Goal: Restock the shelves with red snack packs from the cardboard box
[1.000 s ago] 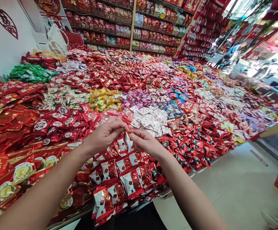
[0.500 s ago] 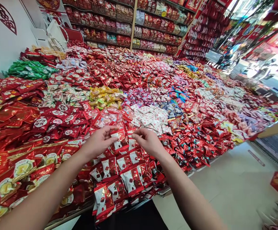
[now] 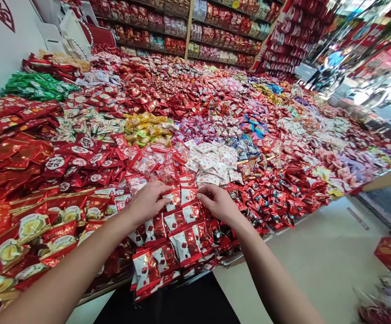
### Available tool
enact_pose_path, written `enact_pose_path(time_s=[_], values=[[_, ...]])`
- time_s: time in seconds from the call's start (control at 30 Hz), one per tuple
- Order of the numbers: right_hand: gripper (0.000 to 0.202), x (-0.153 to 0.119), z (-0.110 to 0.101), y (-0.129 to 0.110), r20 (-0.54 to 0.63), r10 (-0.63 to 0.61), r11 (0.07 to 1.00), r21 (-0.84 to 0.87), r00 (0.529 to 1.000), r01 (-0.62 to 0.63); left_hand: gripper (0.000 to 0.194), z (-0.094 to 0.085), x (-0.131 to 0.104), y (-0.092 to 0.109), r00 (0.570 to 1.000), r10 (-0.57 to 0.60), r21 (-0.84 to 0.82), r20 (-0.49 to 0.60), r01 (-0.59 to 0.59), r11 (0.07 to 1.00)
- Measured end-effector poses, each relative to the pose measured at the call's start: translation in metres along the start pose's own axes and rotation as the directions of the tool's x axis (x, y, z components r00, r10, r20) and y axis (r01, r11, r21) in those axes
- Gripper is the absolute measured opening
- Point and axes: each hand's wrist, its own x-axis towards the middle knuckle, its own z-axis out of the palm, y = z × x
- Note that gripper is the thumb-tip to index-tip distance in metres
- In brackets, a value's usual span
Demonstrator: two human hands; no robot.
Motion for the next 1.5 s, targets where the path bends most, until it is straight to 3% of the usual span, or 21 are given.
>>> enact_pose_path(time_s=[0.2,0.37,0.47,0.6,0.77,1.0,1.17,1.33,1.5], values=[[0.014,-0.007,-0.008,-0.006,-0.044,-0.086,0.990,-0.115,0.995,0.081,0.036,-0.017,-0.019,0.006,0.997,-0.009,0.039,-0.073,0.012,0.999],[0.015,-0.027,-0.009,-0.023,-0.001,-0.166,0.967,-0.198,0.986,0.162,0.033,-0.030,-0.069,-0.007,0.975,-0.218,0.042,-0.038,0.220,0.975],[0.018,-0.037,0.008,-0.041,0.123,-0.224,0.938,-0.241,0.967,0.248,0.033,-0.027,-0.095,-0.020,0.969,-0.235,0.150,-0.076,0.245,0.958],[0.020,-0.035,0.045,-0.068,0.275,-0.339,0.836,-0.351,0.900,0.422,0.030,-0.014,-0.111,-0.027,0.980,-0.127,0.387,-0.150,0.177,0.905],[0.023,-0.024,0.075,-0.083,0.318,-0.338,0.748,-0.480,0.886,0.458,0.021,-0.001,-0.109,-0.015,0.983,-0.111,0.528,-0.147,0.173,0.831],[0.012,-0.022,0.072,-0.078,0.353,-0.297,0.748,-0.491,0.888,0.445,0.022,0.002,-0.104,-0.013,0.982,-0.161,0.468,-0.101,0.190,0.863],[0.011,-0.023,0.071,-0.080,0.362,-0.291,0.763,-0.471,0.886,0.443,0.027,-0.012,-0.089,-0.026,0.981,-0.148,0.436,-0.127,0.189,0.880],[0.015,-0.027,0.055,-0.077,0.311,-0.327,0.826,-0.366,0.892,0.430,0.030,-0.032,-0.053,-0.042,0.982,-0.126,0.447,-0.141,0.177,0.877],[0.020,-0.035,0.022,-0.055,0.187,-0.287,0.882,-0.330,0.939,0.335,0.022,-0.038,-0.040,-0.034,0.998,-0.060,0.431,-0.025,0.065,0.900]])
